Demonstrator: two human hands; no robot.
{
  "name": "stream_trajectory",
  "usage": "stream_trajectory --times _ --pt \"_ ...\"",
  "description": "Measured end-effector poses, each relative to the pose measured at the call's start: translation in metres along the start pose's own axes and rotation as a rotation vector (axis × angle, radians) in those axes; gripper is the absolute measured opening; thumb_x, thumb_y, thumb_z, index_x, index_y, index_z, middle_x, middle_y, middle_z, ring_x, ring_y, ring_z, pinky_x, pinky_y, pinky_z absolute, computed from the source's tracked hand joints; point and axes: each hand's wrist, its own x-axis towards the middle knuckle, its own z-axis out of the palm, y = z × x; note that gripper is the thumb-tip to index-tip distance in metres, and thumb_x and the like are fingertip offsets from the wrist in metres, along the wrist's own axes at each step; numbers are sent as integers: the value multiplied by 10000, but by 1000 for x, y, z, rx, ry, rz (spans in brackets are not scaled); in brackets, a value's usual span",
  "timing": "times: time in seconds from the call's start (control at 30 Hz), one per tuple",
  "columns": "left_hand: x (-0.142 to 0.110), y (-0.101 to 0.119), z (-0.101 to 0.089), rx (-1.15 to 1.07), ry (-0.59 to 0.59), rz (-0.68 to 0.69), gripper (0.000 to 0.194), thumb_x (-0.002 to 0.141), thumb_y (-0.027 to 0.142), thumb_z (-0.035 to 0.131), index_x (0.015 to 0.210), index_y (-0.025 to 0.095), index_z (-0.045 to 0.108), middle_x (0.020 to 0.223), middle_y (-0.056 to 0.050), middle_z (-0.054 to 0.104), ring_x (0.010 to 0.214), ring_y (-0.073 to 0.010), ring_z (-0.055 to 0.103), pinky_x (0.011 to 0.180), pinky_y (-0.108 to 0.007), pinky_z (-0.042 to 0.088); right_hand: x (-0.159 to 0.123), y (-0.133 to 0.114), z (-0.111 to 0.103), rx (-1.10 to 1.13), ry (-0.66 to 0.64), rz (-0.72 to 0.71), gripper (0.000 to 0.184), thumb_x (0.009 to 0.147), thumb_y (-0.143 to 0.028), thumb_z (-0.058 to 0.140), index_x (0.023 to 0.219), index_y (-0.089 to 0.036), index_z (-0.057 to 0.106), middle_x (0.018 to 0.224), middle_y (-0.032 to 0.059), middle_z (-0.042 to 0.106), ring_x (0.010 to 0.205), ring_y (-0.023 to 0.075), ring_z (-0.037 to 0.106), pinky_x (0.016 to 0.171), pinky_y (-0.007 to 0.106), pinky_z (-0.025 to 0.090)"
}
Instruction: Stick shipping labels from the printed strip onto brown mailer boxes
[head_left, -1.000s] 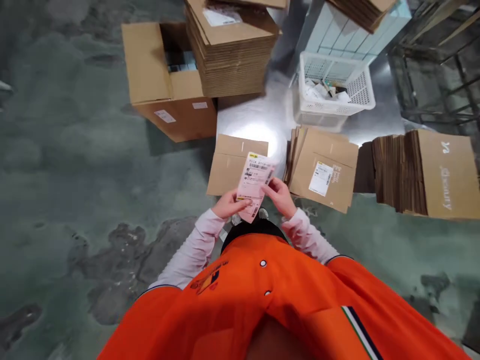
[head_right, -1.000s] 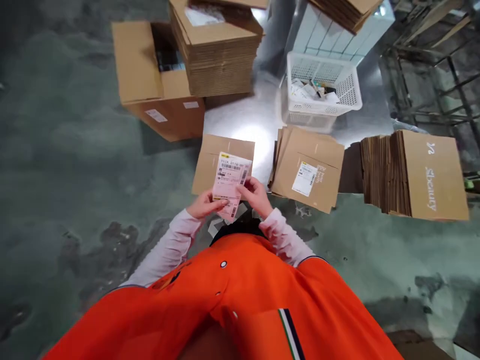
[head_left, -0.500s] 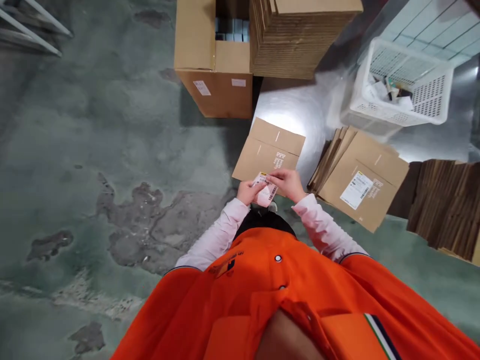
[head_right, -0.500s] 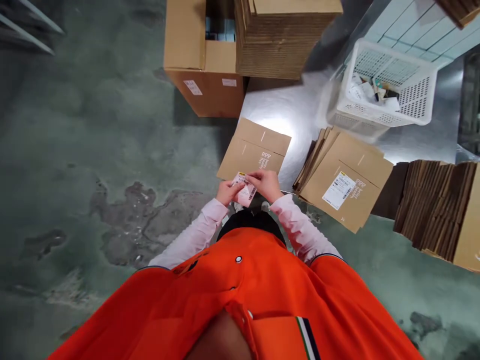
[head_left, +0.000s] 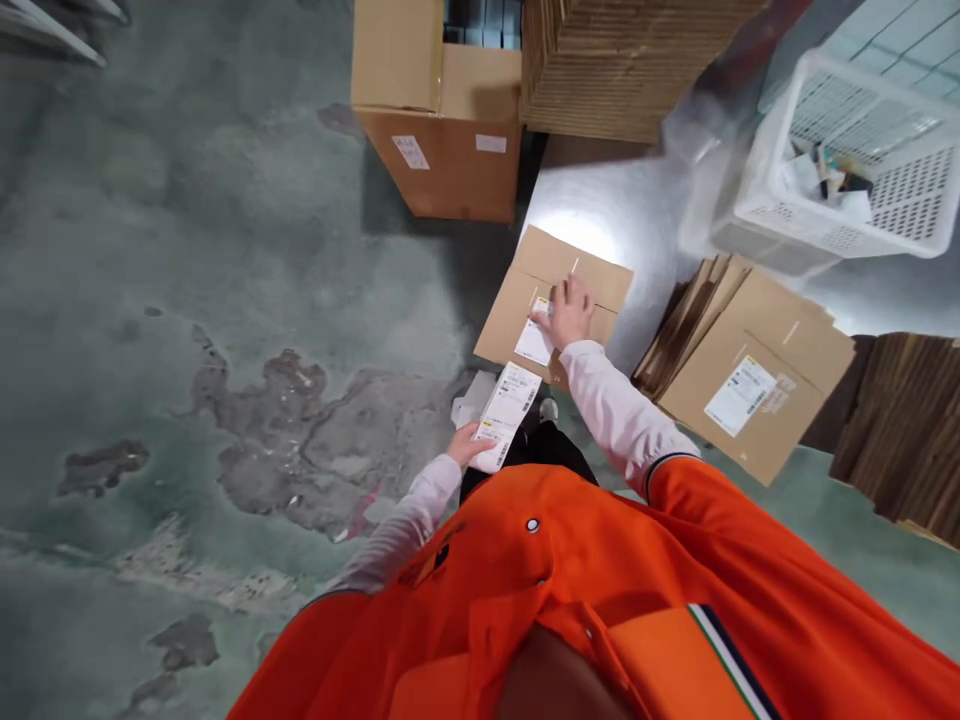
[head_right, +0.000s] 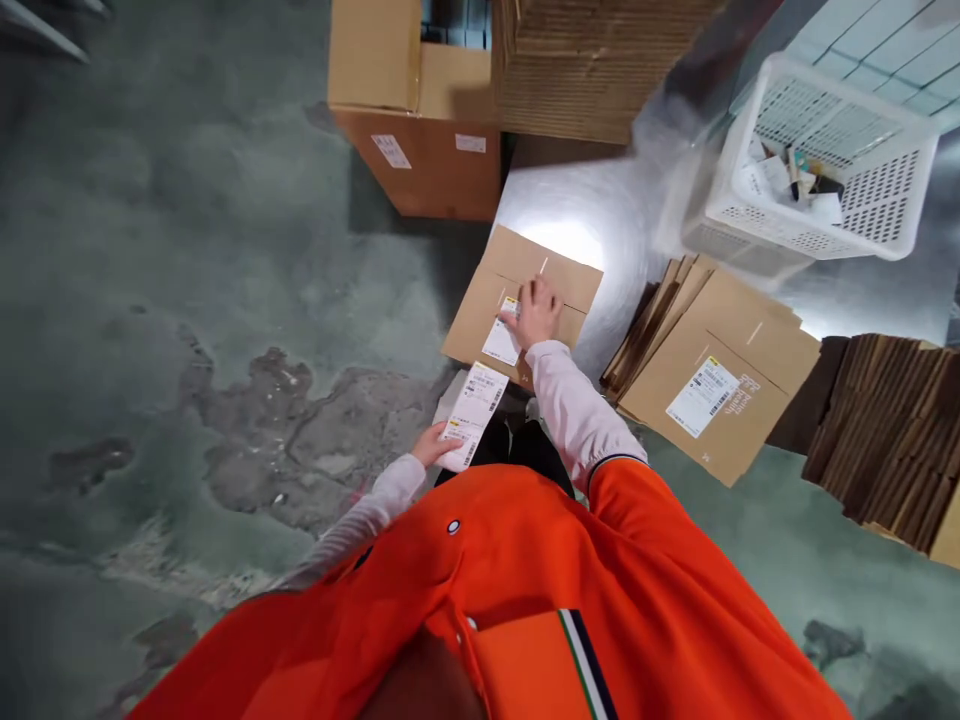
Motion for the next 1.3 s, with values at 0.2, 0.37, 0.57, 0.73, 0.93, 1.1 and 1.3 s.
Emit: stream_trajectory --times 0.2,0.37,0.57,0.73,0.93,1.1,1.3 --pt "30 34 -25 1 134 56 544 593 510 812 960 138 658 937 -86 715 898 -259 663 884 -419 510 -94 -5 5 158 -492 -733 640 861 -481 528 1382 -111 487 1513 160 373 1455 313 202 1202 507 76" --pt "128 88 -3 172 311 268 372 726 423 677 941 119 666 1041 -135 706 1010 -254 640 914 -363 482 -128 32 -17 193 -101 46 478 922 -316 376 1318 -95 526 1300 225 519 1251 314 450 1101 497 314" --pt "181 125 40 366 376 245 208 821 217 561 947 104 682 995 -131 711 990 -238 644 916 -340 469 -119 50 -37 166 -128 427 458 906 -322 455 1240 -21 541 1224 263 503 1170 346 486 1049 487 369" --pt "147 157 56 -9 376 352 189 808 280 607 901 121 650 915 -84 716 844 -197 671 794 -312 534 -128 45 -61 558 118 336 512 895 -391 473 1318 -103 487 1325 198 522 1243 275 482 1089 442 373" --pt "87 184 90 -297 25 454 403 686 457 758 948 174 641 975 -60 722 925 -213 686 836 -329 560 -183 148 -189 688 591 431 662 844 -569 504 1339 -131 490 1277 158 590 1171 246 560 1010 414 459" --pt "54 172 102 -199 -141 466 501 631 495 801 1000 203 627 993 -62 722 936 -229 689 830 -336 559 -226 199 -267 289 549 628 757 727 -518 683 1326 -88 510 1272 235 560 1102 319 569 924 488 482" --pt "23 144 115 20 -324 318 554 601 554 801 963 158 662 925 -87 727 843 -227 683 813 -357 547 -177 55 -180 1039 -57 229 746 605 -551 772 1215 -163 586 1153 129 652 948 236 635 840 400 541"
